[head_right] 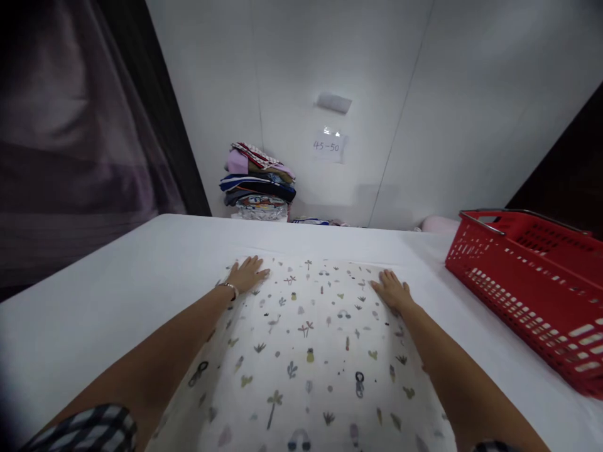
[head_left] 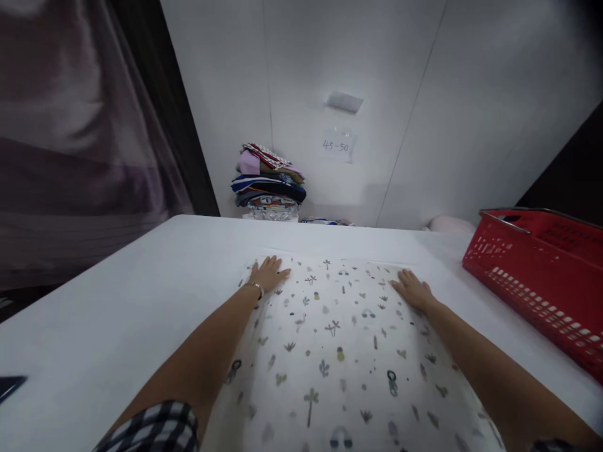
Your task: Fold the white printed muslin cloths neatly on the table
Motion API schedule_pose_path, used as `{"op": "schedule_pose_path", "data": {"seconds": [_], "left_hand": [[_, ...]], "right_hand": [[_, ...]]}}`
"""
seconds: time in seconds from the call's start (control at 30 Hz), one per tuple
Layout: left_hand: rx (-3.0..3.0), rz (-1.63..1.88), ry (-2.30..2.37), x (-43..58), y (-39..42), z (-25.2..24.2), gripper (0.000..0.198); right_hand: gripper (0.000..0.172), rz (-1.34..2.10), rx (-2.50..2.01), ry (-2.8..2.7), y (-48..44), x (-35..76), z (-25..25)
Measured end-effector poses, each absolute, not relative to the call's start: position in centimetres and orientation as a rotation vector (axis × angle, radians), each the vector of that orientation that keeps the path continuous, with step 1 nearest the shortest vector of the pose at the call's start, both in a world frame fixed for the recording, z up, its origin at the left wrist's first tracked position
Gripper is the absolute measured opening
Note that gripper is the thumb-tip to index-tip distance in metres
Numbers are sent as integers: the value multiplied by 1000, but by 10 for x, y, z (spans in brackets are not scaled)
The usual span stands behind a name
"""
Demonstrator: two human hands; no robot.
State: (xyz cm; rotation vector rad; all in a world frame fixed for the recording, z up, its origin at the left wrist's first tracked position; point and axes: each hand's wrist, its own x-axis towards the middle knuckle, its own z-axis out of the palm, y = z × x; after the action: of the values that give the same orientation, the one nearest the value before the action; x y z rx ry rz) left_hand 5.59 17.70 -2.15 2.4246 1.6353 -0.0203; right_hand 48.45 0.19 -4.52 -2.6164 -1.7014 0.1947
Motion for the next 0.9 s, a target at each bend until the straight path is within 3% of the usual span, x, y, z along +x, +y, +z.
{"op": "schedule_pose_path", "data": {"seconds": [0.2,0.33,0.53,0.9], "left_hand": [[2526,70,1678,4,133,-21,75],[2464,35,1701,-14,113,-30,77],[2392,87,1709,-13,104,-16,72],[2385,-62,1809,-82,-24,-13,70]], "right_hand": [[66,-48,-2566,-1708,-64,485,-60],[63,54,-2607,-1651,-90,485,-70],[65,183,-2604,-1585,-104,474,-46],[67,40,-2578,-1478,-268,448,-75]]}}
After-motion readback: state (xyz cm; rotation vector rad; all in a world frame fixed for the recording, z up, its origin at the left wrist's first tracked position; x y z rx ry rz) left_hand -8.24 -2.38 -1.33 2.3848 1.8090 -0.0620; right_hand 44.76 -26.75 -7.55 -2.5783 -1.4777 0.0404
